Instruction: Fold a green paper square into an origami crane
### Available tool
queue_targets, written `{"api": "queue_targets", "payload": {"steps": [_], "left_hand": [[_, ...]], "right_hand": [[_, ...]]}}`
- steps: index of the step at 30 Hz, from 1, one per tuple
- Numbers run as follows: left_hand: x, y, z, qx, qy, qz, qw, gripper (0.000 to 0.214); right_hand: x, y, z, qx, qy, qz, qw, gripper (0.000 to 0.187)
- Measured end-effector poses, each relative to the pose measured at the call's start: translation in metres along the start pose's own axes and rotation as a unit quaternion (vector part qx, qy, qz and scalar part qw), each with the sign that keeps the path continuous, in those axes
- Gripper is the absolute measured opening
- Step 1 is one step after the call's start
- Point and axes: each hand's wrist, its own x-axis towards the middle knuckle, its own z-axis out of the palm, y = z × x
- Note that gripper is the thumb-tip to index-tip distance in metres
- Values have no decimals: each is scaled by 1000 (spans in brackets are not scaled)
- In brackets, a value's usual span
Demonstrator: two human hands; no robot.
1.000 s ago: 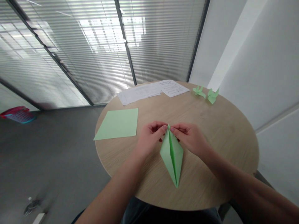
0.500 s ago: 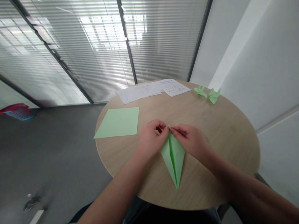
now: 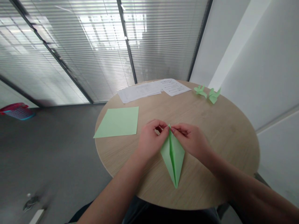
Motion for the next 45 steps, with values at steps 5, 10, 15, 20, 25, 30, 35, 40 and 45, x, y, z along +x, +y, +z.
{"api": "queue_targets", "payload": {"steps": [5, 10, 15, 20, 25, 30, 35, 40, 45], "left_hand": [[0, 1, 2, 36, 7, -10, 999, 11], [-2, 4, 3, 53, 16, -39, 998, 13], [2, -2, 0, -109, -36, -109, 987, 20], [6, -9, -3, -241, -113, -166, 949, 30], [6, -10, -4, -279, -130, -194, 931, 30], [6, -7, -3, -255, -117, -193, 940, 25], [6, -4, -1, -212, -103, -180, 955, 25], [5, -4, 0, -202, -94, -179, 958, 22], [5, -4, -1, -209, -95, -185, 956, 20]], "right_hand": [[-2, -8, -3, -101, 7, -50, 994, 24], [-1, -7, -1, -119, 11, -54, 991, 25], [3, -1, 2, 112, -13, 50, 992, 26], [5, 0, 2, 214, -32, 111, 970, 34], [4, 1, 2, 213, -45, 108, 970, 33], [3, 0, 3, 206, -50, 102, 972, 31], [3, -2, 2, 175, -42, 93, 979, 33], [4, -1, 2, 165, -32, 89, 982, 30], [5, 2, 2, 171, -24, 95, 980, 28]]}}
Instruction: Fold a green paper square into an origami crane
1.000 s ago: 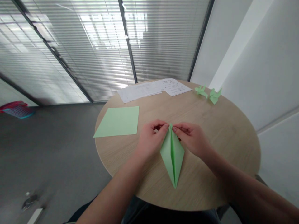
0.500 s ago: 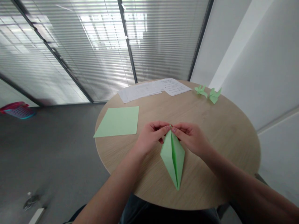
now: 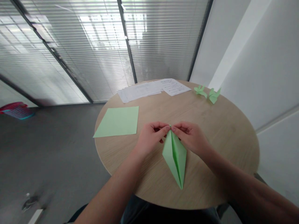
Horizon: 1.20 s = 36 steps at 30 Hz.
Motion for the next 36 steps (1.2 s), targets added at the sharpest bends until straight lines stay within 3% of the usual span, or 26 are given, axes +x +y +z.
{"api": "queue_targets", "payload": {"steps": [17, 36], "left_hand": [[1, -3, -2, -22, -24, -31, 999, 24], [2, 0, -3, -21, -29, -67, 997, 21]], "right_hand": [[1, -3, -2, -8, 7, -7, 1000, 25], [1, -3, -3, 12, 4, 26, 1000, 35]]}}
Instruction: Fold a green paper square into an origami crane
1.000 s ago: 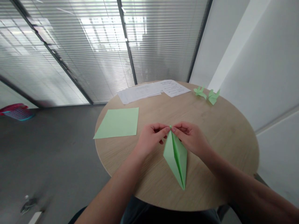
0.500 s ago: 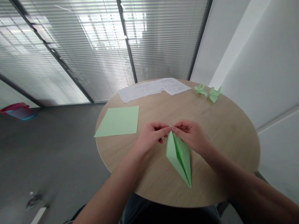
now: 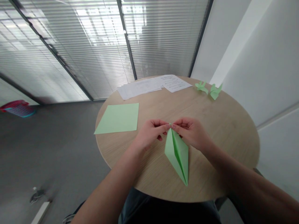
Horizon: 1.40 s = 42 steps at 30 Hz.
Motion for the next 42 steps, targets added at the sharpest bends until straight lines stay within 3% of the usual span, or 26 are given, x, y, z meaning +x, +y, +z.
{"api": "queue_targets", "payload": {"steps": [7, 13, 23, 28, 36, 42], "left_hand": [[1, 0, -1, -9, 10, 7, 1000, 21], [0, -1, 1, 47, 17, 24, 998, 18], [-1, 2, 4, 78, 14, 24, 997, 20], [1, 0, 5, 88, 32, 29, 995, 21], [5, -4, -3, 91, 126, 111, 982, 26], [8, -7, -4, 49, 169, 115, 978, 29]], "right_hand": [[0, 2, 0, 18, -8, 3, 1000, 32], [1, 2, 0, 28, -6, 10, 1000, 29], [-1, 11, -1, -100, 29, -60, 993, 17], [-2, 8, -1, -121, 15, -69, 990, 17], [0, 4, -2, -35, -78, 0, 996, 33], [-1, 9, 4, 11, -120, 69, 990, 37]]}}
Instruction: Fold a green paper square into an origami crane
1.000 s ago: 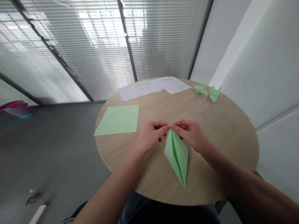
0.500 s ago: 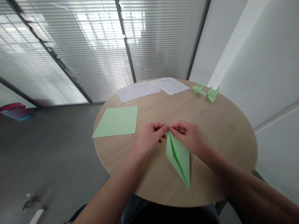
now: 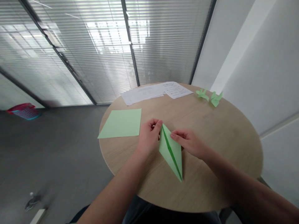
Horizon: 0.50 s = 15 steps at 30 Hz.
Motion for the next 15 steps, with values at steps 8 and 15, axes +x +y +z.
{"api": "queue_targets", "payload": {"steps": [8, 15], "left_hand": [[-7, -6, 4, -30, -56, -49, 997, 42], [-15, -3, 11, 208, -68, 72, 973, 39]], "right_hand": [[2, -4, 1, 9, 89, 9, 996, 38], [-1, -9, 4, -9, 133, -15, 991, 37]]}}
